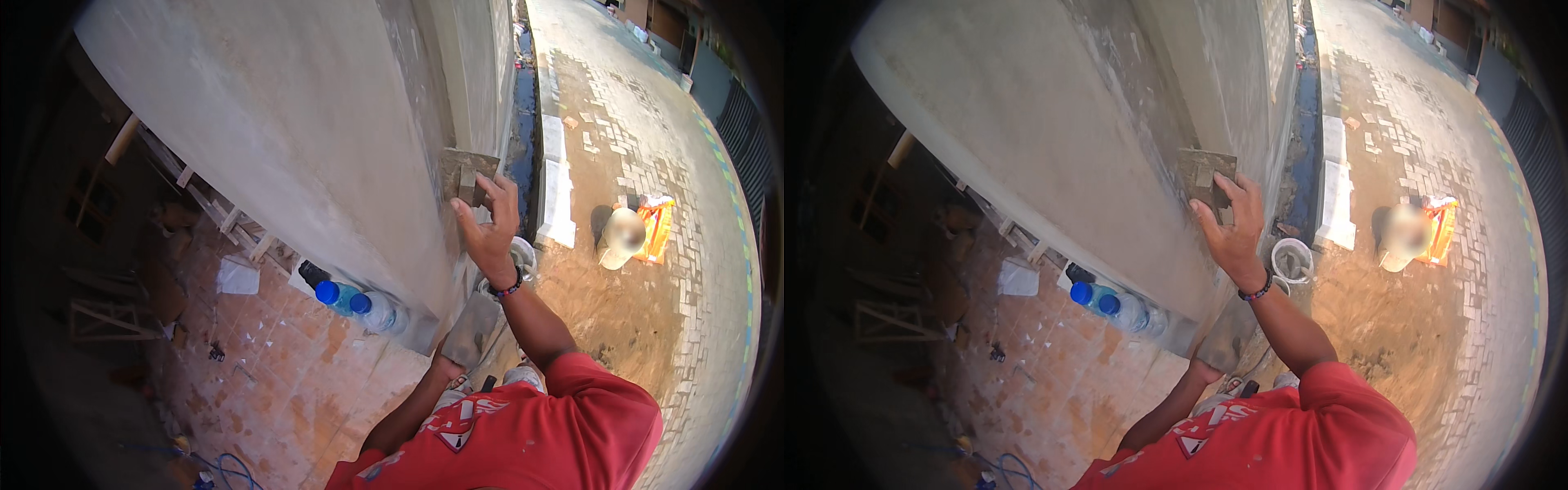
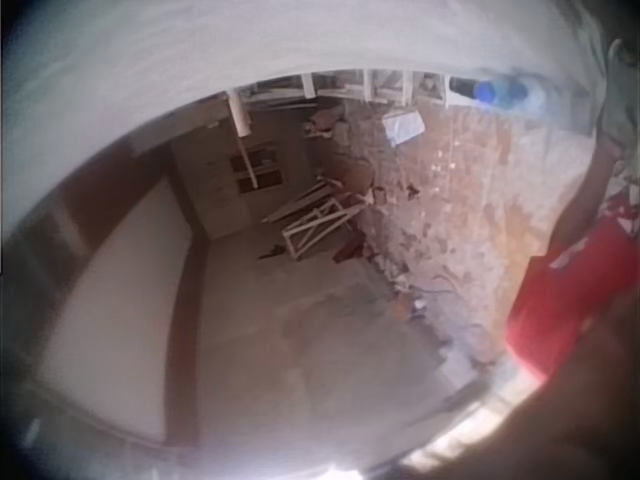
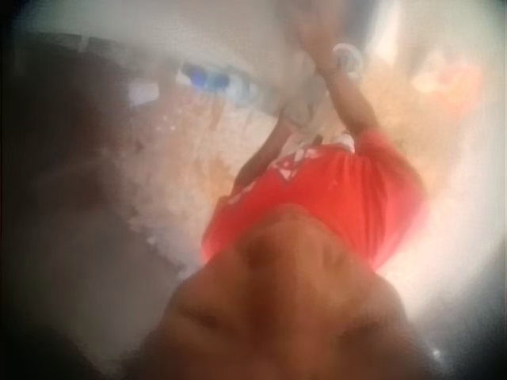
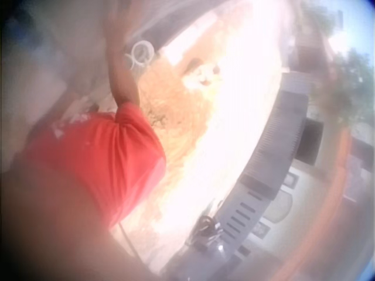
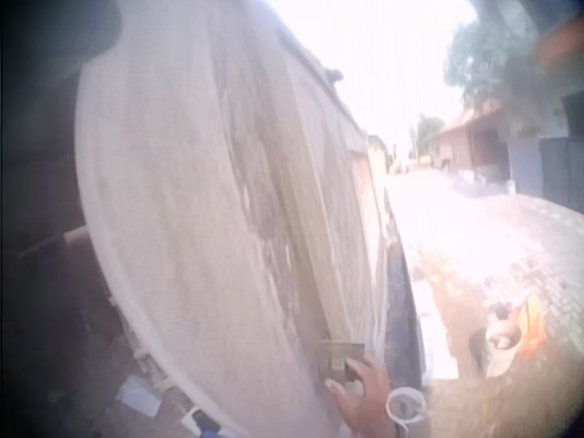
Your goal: The person applies plaster to a vertical wall using a trowel and a hawk. They repeatedly scoop plaster from a bucket, spread it on the wall, and smooth the surface. The person works on different sections of the wall, including edges and corners.
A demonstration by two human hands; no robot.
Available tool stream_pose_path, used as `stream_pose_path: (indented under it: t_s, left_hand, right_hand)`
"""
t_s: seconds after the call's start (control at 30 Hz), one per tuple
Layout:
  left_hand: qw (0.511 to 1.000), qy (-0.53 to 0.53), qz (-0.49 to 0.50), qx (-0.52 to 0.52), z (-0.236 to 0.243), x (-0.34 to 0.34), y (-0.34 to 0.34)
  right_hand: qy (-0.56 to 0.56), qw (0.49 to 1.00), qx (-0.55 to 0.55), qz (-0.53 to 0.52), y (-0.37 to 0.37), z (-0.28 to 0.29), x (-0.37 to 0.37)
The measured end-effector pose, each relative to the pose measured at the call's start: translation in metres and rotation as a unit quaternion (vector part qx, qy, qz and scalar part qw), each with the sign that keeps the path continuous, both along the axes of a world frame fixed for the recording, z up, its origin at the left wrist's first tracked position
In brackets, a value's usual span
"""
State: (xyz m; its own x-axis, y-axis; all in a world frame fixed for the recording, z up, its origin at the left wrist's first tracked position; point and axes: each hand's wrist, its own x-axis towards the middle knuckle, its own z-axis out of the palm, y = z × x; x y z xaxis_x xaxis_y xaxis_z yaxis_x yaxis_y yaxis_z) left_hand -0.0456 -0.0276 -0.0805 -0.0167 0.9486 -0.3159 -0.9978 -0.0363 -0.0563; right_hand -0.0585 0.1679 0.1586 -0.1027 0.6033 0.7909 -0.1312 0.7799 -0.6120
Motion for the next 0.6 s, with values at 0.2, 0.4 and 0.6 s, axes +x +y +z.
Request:
stream_pose_path:
  t_s: [0.2,0.4,0.6]
  left_hand:
    - [1.0,0.016,0.01,0.015,0.004,0.002,0.0]
    - [1.0,-0.001,-0.008,0.018,-0.01,-0.002,-0.004]
    - [0.998,0.032,0.015,-0.051,0.0,0.006,-0.004]
  right_hand:
    - [-0.008,0.997,0.043,-0.061,0.018,-0.009,-0.013]
    - [-0.054,0.995,0.035,-0.076,0.02,-0.05,-0.015]
    - [-0.115,0.991,-0.063,0.0,0.024,-0.14,0.022]
